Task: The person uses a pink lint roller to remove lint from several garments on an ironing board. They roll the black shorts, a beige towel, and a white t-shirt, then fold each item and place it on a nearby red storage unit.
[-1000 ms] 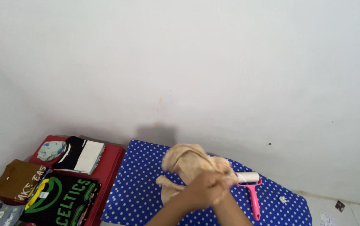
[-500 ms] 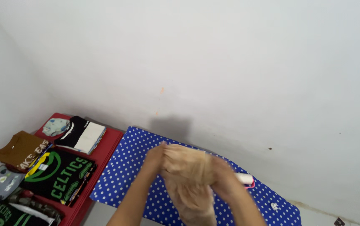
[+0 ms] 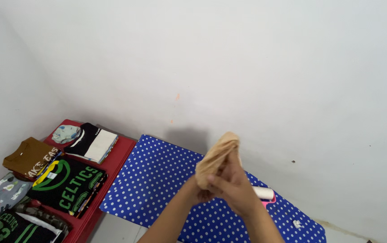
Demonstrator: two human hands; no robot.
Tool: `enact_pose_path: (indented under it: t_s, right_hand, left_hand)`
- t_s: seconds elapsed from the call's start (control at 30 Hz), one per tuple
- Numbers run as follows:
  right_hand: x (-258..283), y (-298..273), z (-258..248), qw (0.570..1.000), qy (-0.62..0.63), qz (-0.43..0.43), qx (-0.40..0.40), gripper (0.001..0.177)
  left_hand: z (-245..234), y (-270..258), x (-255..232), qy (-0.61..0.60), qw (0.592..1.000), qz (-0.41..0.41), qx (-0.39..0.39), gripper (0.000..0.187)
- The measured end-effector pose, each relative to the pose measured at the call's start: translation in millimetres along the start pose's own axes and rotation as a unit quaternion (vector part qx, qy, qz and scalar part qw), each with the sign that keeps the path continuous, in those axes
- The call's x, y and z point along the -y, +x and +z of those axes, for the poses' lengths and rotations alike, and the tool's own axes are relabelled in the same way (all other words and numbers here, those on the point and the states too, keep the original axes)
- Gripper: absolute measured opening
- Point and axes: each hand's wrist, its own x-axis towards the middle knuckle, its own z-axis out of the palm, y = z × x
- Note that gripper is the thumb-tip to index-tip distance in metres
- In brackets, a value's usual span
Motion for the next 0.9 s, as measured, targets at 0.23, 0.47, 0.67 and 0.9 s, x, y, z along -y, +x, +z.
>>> enact_pose_path:
  t_s: [0.23, 0.47, 0.67, 0.9]
  right_hand:
    - [11.8, 8.0, -204.4, 0.917, 0.220, -0.189, -0.275, 0.022]
    - [-30.9, 3.8, -231.4, 0.875, 0.093, -0.039, -0.473, 0.034]
    - [-62.9, 19.9, -78.2, 0.950, -0.051, 0.018, -0.307, 0.038]
    - [-92.8, 48.3, 31.5, 0.937, 0.290, 0.111, -0.163, 0.038]
  left_hand:
    - [-125.0, -7.6, -24.6, -0.362, 0.917, 0.078, -0.151, 0.040]
    - [-147.9, -63.4, -77.6, -0.136, 0.989, -0.032, 0.057, 0.051]
    - [-62.8, -67.6, -112.9, 0.071, 0.996, -0.002, 0.063, 0.053]
    - [-19.6, -91.5, -113.5, 0.378, 0.905, -0.007, 0.193, 0.051]
